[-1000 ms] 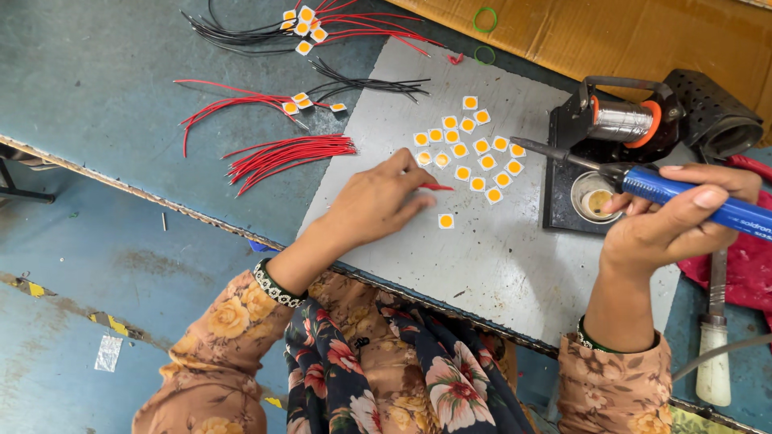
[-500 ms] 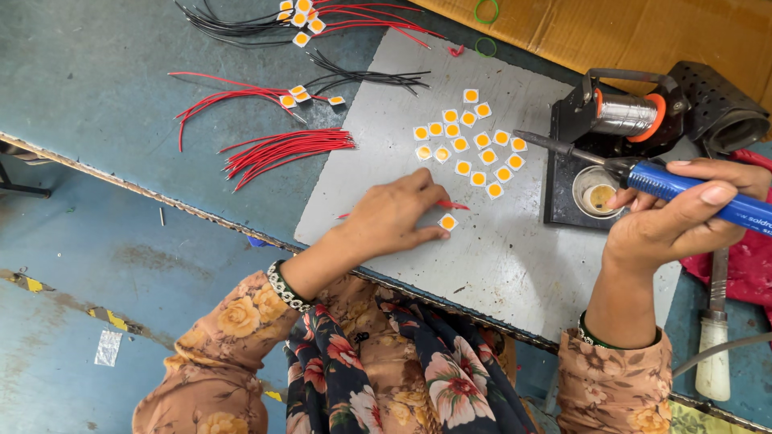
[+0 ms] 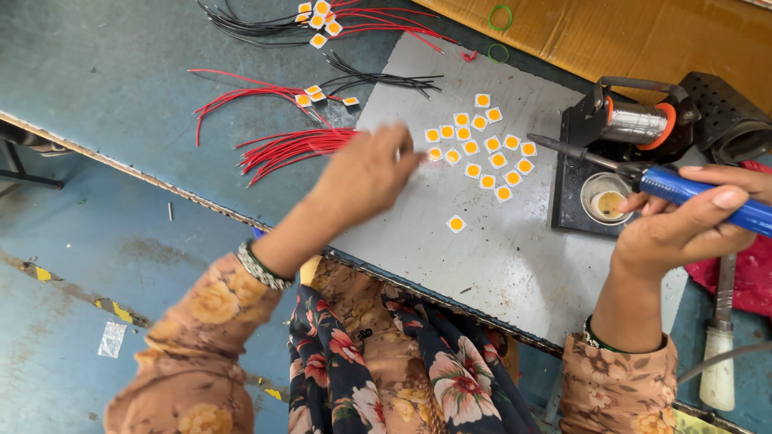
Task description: The person solders red wires to small square LED modules on a workbench. They repeatedly pick up a module, apply solder with a soldering iron, and place the finished unit aside. The person also uses wire cutters to trim wire ends.
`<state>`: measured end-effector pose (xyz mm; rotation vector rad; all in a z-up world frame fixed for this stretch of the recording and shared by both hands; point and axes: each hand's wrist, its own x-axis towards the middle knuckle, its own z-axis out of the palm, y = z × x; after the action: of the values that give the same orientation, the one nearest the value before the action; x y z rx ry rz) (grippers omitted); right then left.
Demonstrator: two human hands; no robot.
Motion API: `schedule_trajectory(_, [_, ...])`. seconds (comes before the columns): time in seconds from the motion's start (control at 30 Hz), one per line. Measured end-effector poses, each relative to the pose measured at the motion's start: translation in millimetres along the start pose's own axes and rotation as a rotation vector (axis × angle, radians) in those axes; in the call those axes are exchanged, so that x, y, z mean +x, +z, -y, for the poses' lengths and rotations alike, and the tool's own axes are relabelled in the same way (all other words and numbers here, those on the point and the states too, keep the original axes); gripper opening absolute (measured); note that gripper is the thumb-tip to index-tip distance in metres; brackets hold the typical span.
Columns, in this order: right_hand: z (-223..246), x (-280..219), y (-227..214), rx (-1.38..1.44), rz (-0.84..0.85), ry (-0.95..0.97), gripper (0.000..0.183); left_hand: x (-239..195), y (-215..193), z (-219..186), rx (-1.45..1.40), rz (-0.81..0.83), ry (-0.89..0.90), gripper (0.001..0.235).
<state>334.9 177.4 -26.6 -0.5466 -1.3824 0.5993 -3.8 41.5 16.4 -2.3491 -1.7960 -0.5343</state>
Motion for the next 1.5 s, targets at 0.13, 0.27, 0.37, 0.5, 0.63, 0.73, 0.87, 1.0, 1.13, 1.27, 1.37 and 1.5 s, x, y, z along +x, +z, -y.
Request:
schedule_trajectory(0.13, [-5, -8, -6, -0.007, 0.025, 0.017, 0.054, -31, 22, -7, -0.083, -0.127, 0.016, 0.033])
schedule_trajectory(0.27, [-6, -8, -2, 0.018, 0.041, 0.026, 0.05, -44, 24, 1, -0.104, -0.145, -0.008, 0.03])
schedule_trajectory(0.37, [-6, -6, -1, -0.001, 0.025, 0.019, 0.049, -41, 24, -1, -0.093, -0.16, 0.02, 0.024])
schedule_trajectory(0.5, [-7, -6, 0, -0.016, 0.012, 0.015, 0.05, -31, 37, -7, -0.006, -0.161, 0.022, 0.019])
schedule_trajectory(0.63, [-5, -4, -1, 0.004, 0.027, 0.016, 0.048, -19, 42, 0, -0.01, -0.109, -0.007, 0.01])
schedule_trajectory(0.73, [-4, -4, -3, -0.018, 0.027, -0.001, 0.05, -9, 30, 17, -0.065, -0.105, -0.043, 0.008])
schedule_trajectory(0.87, [-4, -4, -3, -0.018, 0.006, -0.006, 0.053, -6, 5, 30, -0.209, -0.208, -0.102, 0.007])
schedule_trajectory(1.0, [-1, -8, -2, 0.033, 0.008, 0.007, 0.054, -23, 6, -1, -0.45, -0.185, -0.018, 0.02])
schedule_trajectory(1.13, [4, -13, 2, 0.049, 0.072, -0.006, 0.058, -43, 26, -38, -0.484, -0.117, -0.107, 0.013])
schedule_trajectory(1.27, [12, -16, 14, 0.056, 0.123, -0.012, 0.061, -51, 35, -43, -0.5, -0.173, -0.127, 0.012])
schedule_trajectory(1.37, [21, -22, 23, 0.012, 0.191, -0.076, 0.06, -49, 34, -43, -0.53, -0.135, -0.128, 0.01])
schedule_trajectory(1.5, [26, -26, 31, -0.085, 0.209, -0.194, 0.06, -48, 35, -47, -0.503, -0.142, -0.159, 0.01])
